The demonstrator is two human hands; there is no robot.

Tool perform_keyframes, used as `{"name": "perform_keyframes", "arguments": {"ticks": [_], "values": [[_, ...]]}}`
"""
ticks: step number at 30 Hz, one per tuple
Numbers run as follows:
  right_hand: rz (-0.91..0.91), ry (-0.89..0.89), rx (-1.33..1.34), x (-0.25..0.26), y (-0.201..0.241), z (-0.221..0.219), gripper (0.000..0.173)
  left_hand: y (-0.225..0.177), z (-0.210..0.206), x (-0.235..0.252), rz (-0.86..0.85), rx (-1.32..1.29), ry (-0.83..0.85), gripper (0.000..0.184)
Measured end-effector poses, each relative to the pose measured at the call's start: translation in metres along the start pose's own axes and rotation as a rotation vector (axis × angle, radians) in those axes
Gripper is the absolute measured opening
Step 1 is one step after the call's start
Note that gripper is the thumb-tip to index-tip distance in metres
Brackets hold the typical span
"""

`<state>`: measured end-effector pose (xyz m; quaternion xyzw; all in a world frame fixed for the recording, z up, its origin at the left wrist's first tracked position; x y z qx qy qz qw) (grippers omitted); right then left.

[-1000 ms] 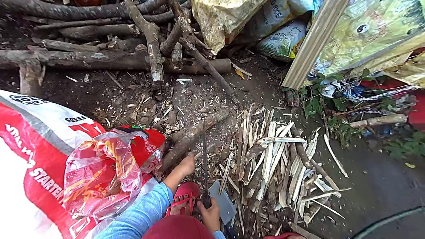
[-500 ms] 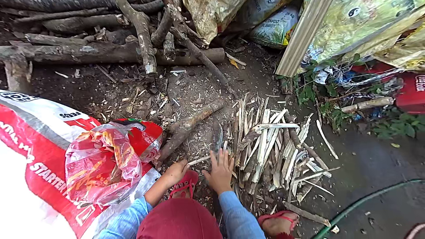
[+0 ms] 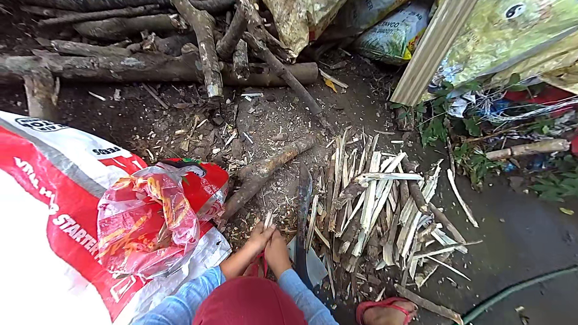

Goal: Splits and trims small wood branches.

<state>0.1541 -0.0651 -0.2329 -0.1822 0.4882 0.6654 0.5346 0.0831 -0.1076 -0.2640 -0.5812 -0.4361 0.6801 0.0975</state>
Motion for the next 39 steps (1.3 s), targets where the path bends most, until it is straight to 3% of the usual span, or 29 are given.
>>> {"name": "perform_keyframes", "arguments": {"ticks": [3,5,9,11,14,22,34,36,39], "values": [[0.121,0.108,0.0,-0.005,0.001,-0.014,0.052,0.01,0.004,0.014,0.093,-0.012,-0.01,0.039],[0.193,0.101,0.058,-0.008,-0.005,-0.007,0.058,-0.003,0.014,0.03,0.062,0.13,-0.036,0.038],[0.07,0.024,0.094,-0.007,-0.054,0.015,0.043,-0.067,0.028,0.056,-0.069,0.853,-0.089,0.043],[0.001,-0.001,0.079,-0.005,-0.082,0.021,0.04,-0.07,0.021,0.075,-0.027,1.187,-0.03,0.045],[-0.053,-0.043,0.086,-0.005,-0.118,0.028,0.038,-0.07,0.01,0.086,0.031,1.408,0.029,0.049],[-0.221,-0.257,0.17,-0.007,-0.17,0.052,0.036,-0.075,0.002,0.093,0.028,1.577,0.069,0.05],[-0.307,-0.187,0.137,-0.012,-0.197,0.027,0.04,-0.065,-0.004,0.086,-0.109,1.803,0.24,0.048],[-0.311,-0.189,0.119,-0.013,-0.197,0.028,0.043,-0.071,-0.01,0.077,-0.192,1.765,0.247,0.045],[-0.303,-0.196,0.051,-0.014,-0.192,0.028,0.046,-0.104,-0.015,0.039,-0.315,1.486,0.14,0.043]]}}
Point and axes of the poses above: each hand's wrist, its own x-axis towards the middle knuckle, its own z-axis out of the back of the hand, y = z × x, the point moved 10 cm from there along x, towards the middle knuckle, and after that the axes turned 2 degrees about -z, right-handed, at the moved point
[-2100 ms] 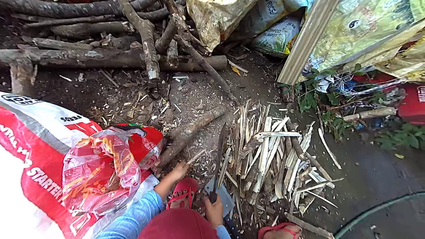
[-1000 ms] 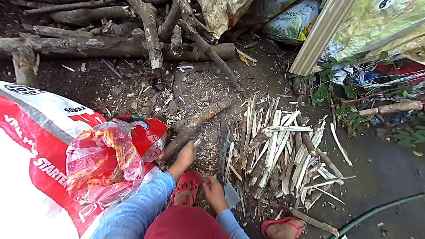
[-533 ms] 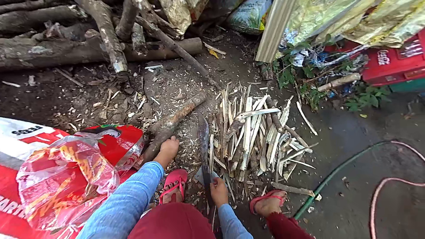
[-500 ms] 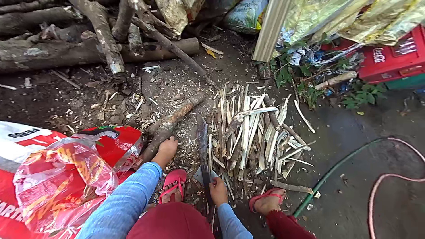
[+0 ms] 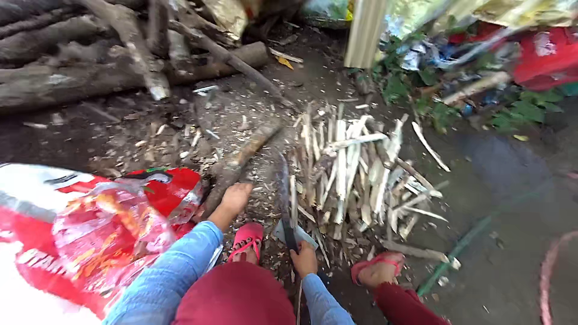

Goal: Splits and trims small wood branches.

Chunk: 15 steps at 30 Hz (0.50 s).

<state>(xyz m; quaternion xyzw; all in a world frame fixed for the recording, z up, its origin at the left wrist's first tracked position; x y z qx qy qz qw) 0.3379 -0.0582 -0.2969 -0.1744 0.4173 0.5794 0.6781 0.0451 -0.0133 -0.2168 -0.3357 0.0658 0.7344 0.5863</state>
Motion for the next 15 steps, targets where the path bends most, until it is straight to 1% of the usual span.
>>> {"name": "perform_keyframes", "arguments": {"ticks": [3,5,7,9,10,11,12,13,15], "values": [[0.061,-0.041,-0.038,0.001,0.006,0.002,0.046,-0.001,0.052,-0.063,0.05,-0.328,-0.277,0.042],[0.105,-0.055,-0.042,0.002,0.01,0.003,0.045,0.013,0.086,-0.12,0.074,-0.507,-0.517,0.041],[0.126,-0.066,-0.046,0.002,0.012,0.004,0.044,0.044,0.107,-0.182,0.12,-0.604,-0.84,0.04],[0.139,-0.088,-0.047,0.002,0.013,0.006,0.045,0.083,0.111,-0.239,0.195,-0.607,-1.181,0.04],[0.152,-0.098,-0.046,0.003,0.013,0.006,0.047,0.103,0.108,-0.26,0.247,-0.599,-1.285,0.042],[0.163,-0.107,-0.045,0.005,0.013,0.005,0.05,0.121,0.103,-0.276,0.309,-0.585,-1.334,0.046],[0.17,-0.121,-0.051,0.008,0.011,0.002,0.054,0.137,0.097,-0.287,0.372,-0.559,-1.345,0.05],[0.175,-0.142,-0.061,0.012,0.01,-0.001,0.057,0.15,0.092,-0.292,0.437,-0.531,-1.31,0.054],[0.17,-0.14,-0.082,0.01,0.012,-0.003,0.065,0.162,0.083,-0.292,0.536,-0.45,-1.182,0.071]]}}
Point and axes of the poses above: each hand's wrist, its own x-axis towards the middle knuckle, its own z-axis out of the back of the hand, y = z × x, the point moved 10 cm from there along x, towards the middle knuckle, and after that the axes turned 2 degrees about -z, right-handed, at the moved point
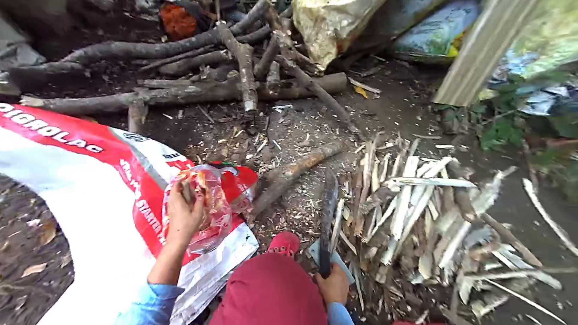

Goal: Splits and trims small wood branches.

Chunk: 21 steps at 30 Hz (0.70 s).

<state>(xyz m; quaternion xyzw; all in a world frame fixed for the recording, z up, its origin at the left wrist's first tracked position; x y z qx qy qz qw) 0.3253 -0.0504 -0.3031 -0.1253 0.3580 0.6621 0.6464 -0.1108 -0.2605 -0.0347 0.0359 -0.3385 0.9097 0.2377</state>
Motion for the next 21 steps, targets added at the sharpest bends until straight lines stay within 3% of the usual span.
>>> {"name": "perform_keyframes", "arguments": {"ticks": [2,4,6,8,11,12,14,17,21], "values": [[-0.011,0.057,-0.038,-0.003,0.005,0.0,0.072,-0.019,-0.001,-0.005,-0.064,0.14,-0.038,0.081],[-0.018,0.09,-0.072,-0.002,0.008,-0.001,0.076,-0.063,-0.009,-0.01,-0.269,0.182,-0.186,0.076],[-0.051,0.121,-0.083,-0.002,0.012,-0.001,0.077,-0.11,-0.043,-0.017,-0.427,0.074,-0.086,0.064],[-0.115,0.155,-0.009,-0.003,0.015,0.005,0.079,-0.156,-0.112,-0.028,-0.496,0.047,0.295,0.044],[-0.154,0.187,0.161,-0.007,0.024,0.025,0.076,-0.186,-0.248,-0.088,-0.531,0.319,1.149,0.035],[-0.142,0.185,0.251,-0.007,0.026,0.034,0.072,-0.183,-0.283,-0.115,-0.559,0.419,1.339,0.033],[-0.105,0.186,0.529,-0.005,0.028,0.052,0.06,-0.173,-0.34,-0.156,-0.592,0.51,1.545,0.032],[-0.074,0.231,0.88,-0.008,0.028,0.079,0.052,-0.174,-0.395,-0.18,-0.449,0.36,1.584,0.044],[0.034,0.13,1.056,-0.017,0.025,0.113,0.057,-0.188,-0.421,-0.176,-0.122,0.156,1.393,0.063]]}}
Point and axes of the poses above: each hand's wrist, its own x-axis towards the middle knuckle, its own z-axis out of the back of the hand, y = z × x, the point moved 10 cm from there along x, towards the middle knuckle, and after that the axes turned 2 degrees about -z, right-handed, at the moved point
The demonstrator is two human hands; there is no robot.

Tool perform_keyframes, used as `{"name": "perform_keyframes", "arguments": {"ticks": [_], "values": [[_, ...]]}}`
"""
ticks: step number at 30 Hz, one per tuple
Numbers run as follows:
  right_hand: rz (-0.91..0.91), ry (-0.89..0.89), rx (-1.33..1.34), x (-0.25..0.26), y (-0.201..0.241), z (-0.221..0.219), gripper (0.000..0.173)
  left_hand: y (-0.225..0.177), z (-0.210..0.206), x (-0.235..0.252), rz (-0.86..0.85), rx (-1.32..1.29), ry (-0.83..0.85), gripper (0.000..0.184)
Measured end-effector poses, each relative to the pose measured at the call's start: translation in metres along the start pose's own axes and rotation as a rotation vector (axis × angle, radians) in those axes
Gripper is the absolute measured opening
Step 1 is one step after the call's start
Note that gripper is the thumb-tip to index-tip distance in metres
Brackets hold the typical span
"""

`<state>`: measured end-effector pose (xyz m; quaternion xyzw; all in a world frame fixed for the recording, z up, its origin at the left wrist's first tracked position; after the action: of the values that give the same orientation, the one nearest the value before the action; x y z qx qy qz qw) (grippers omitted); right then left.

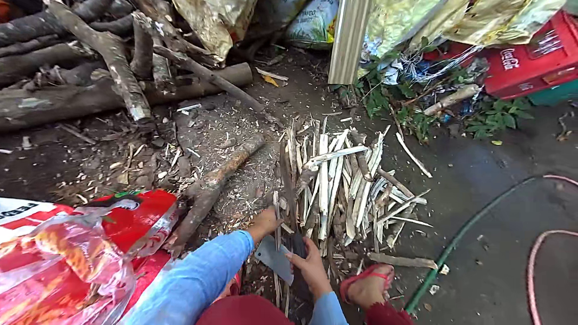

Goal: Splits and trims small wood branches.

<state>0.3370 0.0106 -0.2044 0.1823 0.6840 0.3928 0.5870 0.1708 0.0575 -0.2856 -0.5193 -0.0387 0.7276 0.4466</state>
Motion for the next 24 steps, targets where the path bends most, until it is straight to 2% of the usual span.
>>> {"name": "perform_keyframes", "arguments": {"ticks": [3,6,10,14,16,18,24], "values": [[0.178,-0.024,0.08,-0.003,0.016,0.0,0.062,0.002,-0.002,0.007,0.071,-0.029,-0.039,0.062],[0.236,-0.002,0.034,-0.004,0.027,-0.002,0.061,-0.003,0.005,0.003,0.023,-0.085,-0.053,0.053],[0.207,-0.077,-0.102,-0.01,0.038,0.0,0.06,-0.028,0.073,-0.04,-0.236,-0.166,-0.233,0.047],[0.245,-0.074,-0.167,-0.018,0.043,-0.021,0.055,-0.018,0.146,-0.073,-0.422,-0.252,-0.515,0.043],[0.256,-0.074,-0.25,-0.024,0.046,-0.034,0.06,-0.001,0.164,-0.067,-0.402,-0.262,-0.571,0.038],[0.25,-0.058,-0.353,-0.03,0.048,-0.045,0.056,0.015,0.172,-0.056,-0.34,-0.242,-0.571,0.034],[0.311,-0.088,-0.639,-0.046,0.06,-0.063,0.048,0.044,0.169,-0.038,-0.228,-0.238,-0.555,0.036]]}}
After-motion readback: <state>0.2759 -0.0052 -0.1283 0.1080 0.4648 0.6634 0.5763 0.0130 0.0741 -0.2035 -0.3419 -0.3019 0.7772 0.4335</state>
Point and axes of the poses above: each hand's wrist, its own x-axis towards the middle knuckle, its own z-axis out of the back of the hand, y = z × x, the point moved 10 cm from there along x, towards the middle knuckle, and after that the axes turned 2 degrees about -z, right-handed, at the moved point
